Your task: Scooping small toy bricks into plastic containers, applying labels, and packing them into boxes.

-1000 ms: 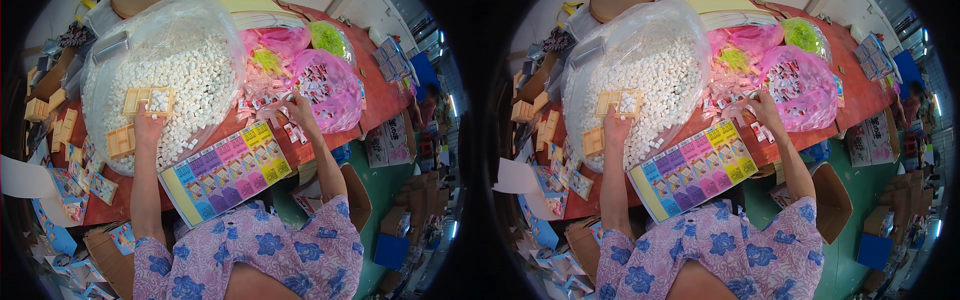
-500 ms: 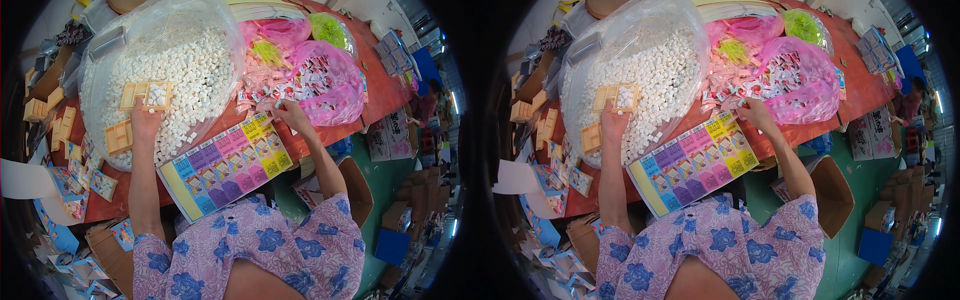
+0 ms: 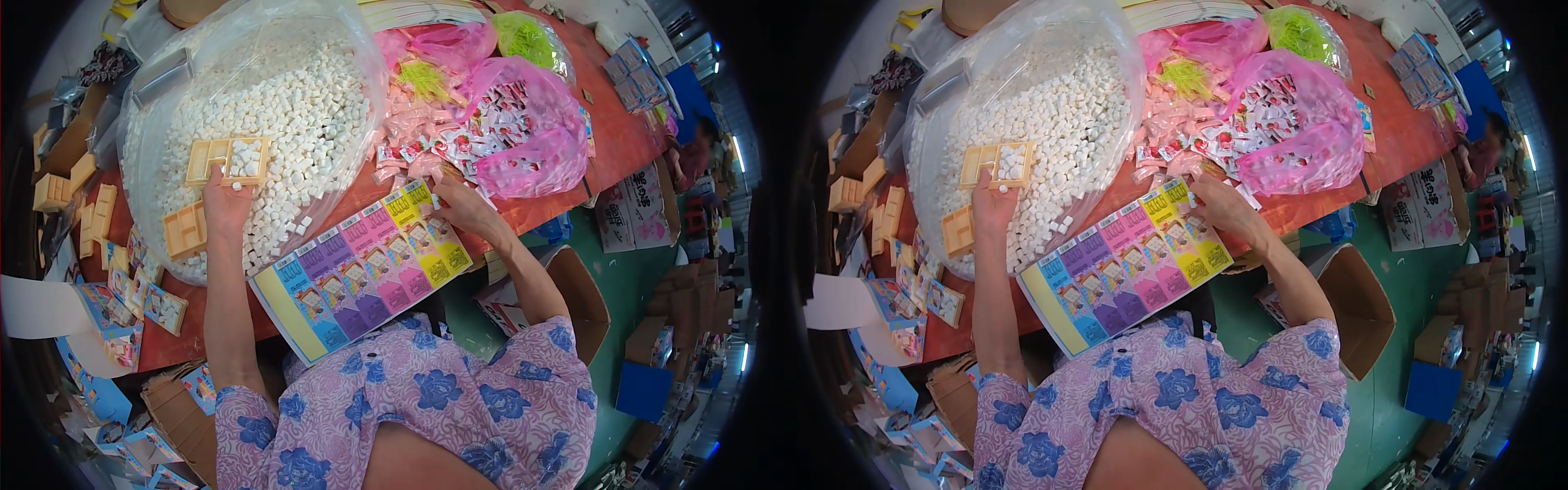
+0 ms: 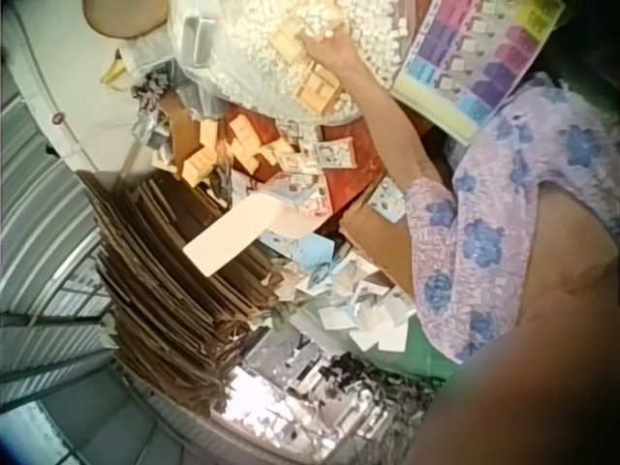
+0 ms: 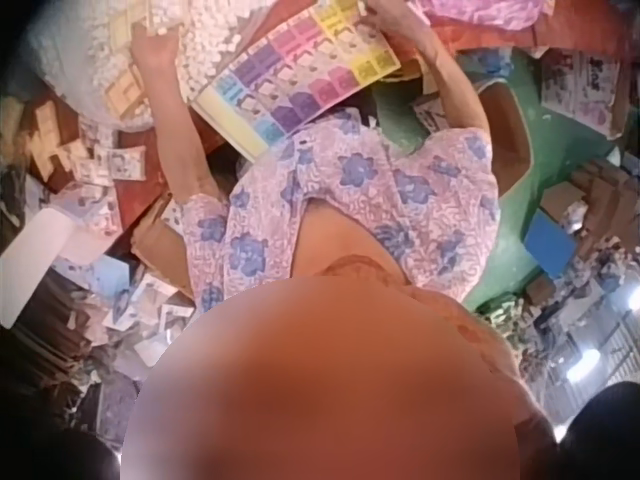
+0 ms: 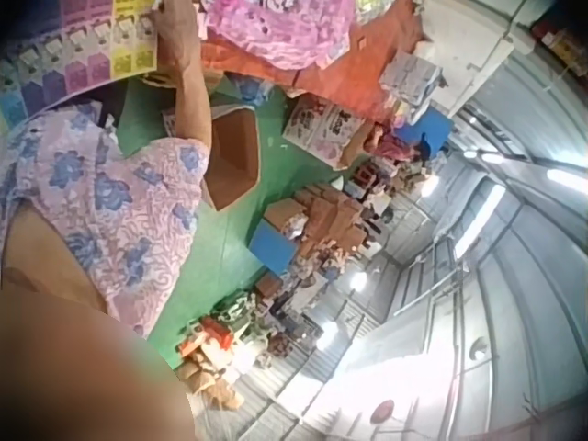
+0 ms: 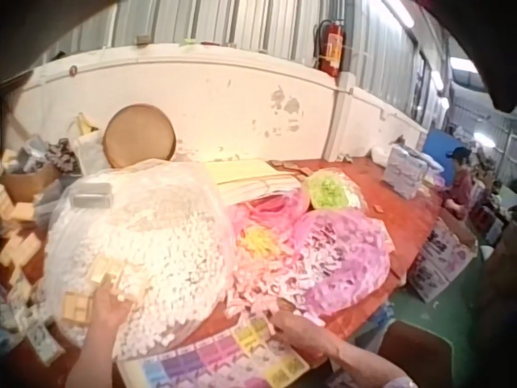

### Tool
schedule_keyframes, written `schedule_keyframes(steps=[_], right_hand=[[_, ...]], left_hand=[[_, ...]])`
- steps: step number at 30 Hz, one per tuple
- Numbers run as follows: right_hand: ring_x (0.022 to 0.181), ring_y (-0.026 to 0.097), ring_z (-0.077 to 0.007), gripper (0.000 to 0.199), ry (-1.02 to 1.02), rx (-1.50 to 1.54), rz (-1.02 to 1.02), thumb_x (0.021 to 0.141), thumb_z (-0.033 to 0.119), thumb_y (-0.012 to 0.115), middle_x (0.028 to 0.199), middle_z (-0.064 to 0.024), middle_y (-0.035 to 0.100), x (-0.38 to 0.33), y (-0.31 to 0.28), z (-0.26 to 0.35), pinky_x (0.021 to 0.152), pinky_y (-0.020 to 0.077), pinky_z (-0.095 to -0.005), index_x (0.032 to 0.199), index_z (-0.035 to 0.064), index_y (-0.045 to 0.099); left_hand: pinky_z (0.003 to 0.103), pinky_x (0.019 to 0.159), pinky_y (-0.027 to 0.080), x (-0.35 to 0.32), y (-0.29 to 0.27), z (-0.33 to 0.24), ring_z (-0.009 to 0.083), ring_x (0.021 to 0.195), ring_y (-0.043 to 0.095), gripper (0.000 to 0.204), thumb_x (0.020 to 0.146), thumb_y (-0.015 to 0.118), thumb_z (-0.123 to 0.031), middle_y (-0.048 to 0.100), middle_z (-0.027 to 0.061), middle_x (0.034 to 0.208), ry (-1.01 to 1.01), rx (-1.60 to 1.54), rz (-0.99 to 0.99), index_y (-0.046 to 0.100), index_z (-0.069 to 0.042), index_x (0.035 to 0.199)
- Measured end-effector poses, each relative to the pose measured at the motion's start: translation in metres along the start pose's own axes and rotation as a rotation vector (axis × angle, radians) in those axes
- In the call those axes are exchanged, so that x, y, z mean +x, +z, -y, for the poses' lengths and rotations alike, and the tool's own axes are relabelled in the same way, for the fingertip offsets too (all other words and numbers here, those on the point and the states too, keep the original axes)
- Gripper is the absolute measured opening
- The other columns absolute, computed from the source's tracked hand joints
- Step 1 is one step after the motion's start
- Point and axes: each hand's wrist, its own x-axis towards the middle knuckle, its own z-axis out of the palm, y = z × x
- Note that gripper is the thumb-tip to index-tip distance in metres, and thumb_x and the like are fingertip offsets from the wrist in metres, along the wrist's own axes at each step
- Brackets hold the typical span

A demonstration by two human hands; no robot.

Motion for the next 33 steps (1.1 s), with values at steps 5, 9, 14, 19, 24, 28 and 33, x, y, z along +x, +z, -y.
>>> schedule_keyframes(steps=[5,9,14,19,24,28,33], right_hand=[[0.076,0.049,-0.0304,0.021,-0.13,0.141,-0.307,0.068,0.01,0.061,0.081,-0.0154,0.05,0.0,-0.018,0.02,0.064,0.0391,-0.0352,0.082,-0.0007,0.05],[0.07,0.049,-0.0312,0.02,-0.005,0.05,-0.365,0.065,0.008,0.061,0.071,-0.0153,0.05,0.002,-0.021,-0.004,0.06,0.038,-0.0373,0.08,0.0006,0.049],[0.074,0.05,-0.0319,0.021,-0.038,-0.03,-0.096,0.066,0.012,0.061,0.077,-0.0155,0.051,-0.01,0.003,0.005,0.062,0.0403,-0.0377,0.078,0.0,0.049],[0.074,0.05,-0.0318,0.022,-0.066,-0.123,-0.132,0.07,0.014,0.058,0.079,-0.0162,0.051,-0.005,0.002,0.007,0.063,0.0409,-0.0379,0.084,0.0,0.048],[0.071,0.05,-0.0336,0.02,-0.091,0.058,-0.283,0.074,0.012,0.054,0.076,-0.0175,0.051,0.001,-0.007,0.01,0.061,0.04,-0.0386,0.088,0.0002,0.047],[0.071,0.051,-0.036,0.017,0.173,0.028,-0.306,0.075,0.01,0.051,0.074,-0.0203,0.051,0.012,-0.017,-0.021,0.06,0.0392,-0.0397,0.086,-0.0006,0.043],[0.07,0.051,-0.0369,0.011,0.133,-0.215,-0.277,0.068,0.006,0.05,0.071,-0.0225,0.052,0.023,-0.009,-0.042,0.059,0.0386,-0.0426,0.075,-0.0025,0.048]], left_hand=[[0.042,0.09,0.036,0.005,-0.006,-0.001,0.0257,0.109,0.041,0.036,0.089,0.029,-0.024,0.041,0.012,0.119,0.015,0.006,-0.043,0.032,-0.004,0.119],[0.042,0.09,0.037,0.004,-0.007,-0.002,0.0251,0.108,0.042,0.036,0.089,0.031,-0.023,0.042,0.0117,0.118,0.026,0.008,-0.043,0.033,-0.003,0.118],[0.041,0.089,0.037,-0.002,-0.002,-0.002,0.0247,0.106,0.043,0.035,0.089,0.032,-0.023,0.044,0.011,0.116,0.012,0.025,-0.051,0.034,-0.003,0.118],[0.042,0.089,0.037,0.0,-0.001,0.002,0.0249,0.106,0.043,0.036,0.089,0.032,-0.023,0.043,0.0112,0.116,-0.015,0.04,-0.044,0.034,-0.003,0.118],[0.042,0.088,0.039,-0.006,-0.001,-0.004,0.0243,0.105,0.044,0.035,0.088,0.033,-0.023,0.043,0.0113,0.115,-0.006,0.011,-0.058,0.035,-0.003,0.117],[0.04,0.086,0.041,0.003,-0.012,-0.006,0.0232,0.103,0.046,0.034,0.088,0.037,-0.022,0.045,0.0107,0.113,-0.022,0.037,-0.039,0.035,-0.004,0.116],[0.039,0.084,0.043,0.005,-0.022,-0.007,0.0222,0.102,0.047,0.034,0.086,0.043,-0.02,0.046,0.0097,0.111,-0.064,0.06,-0.026,0.037,-0.004,0.115]])
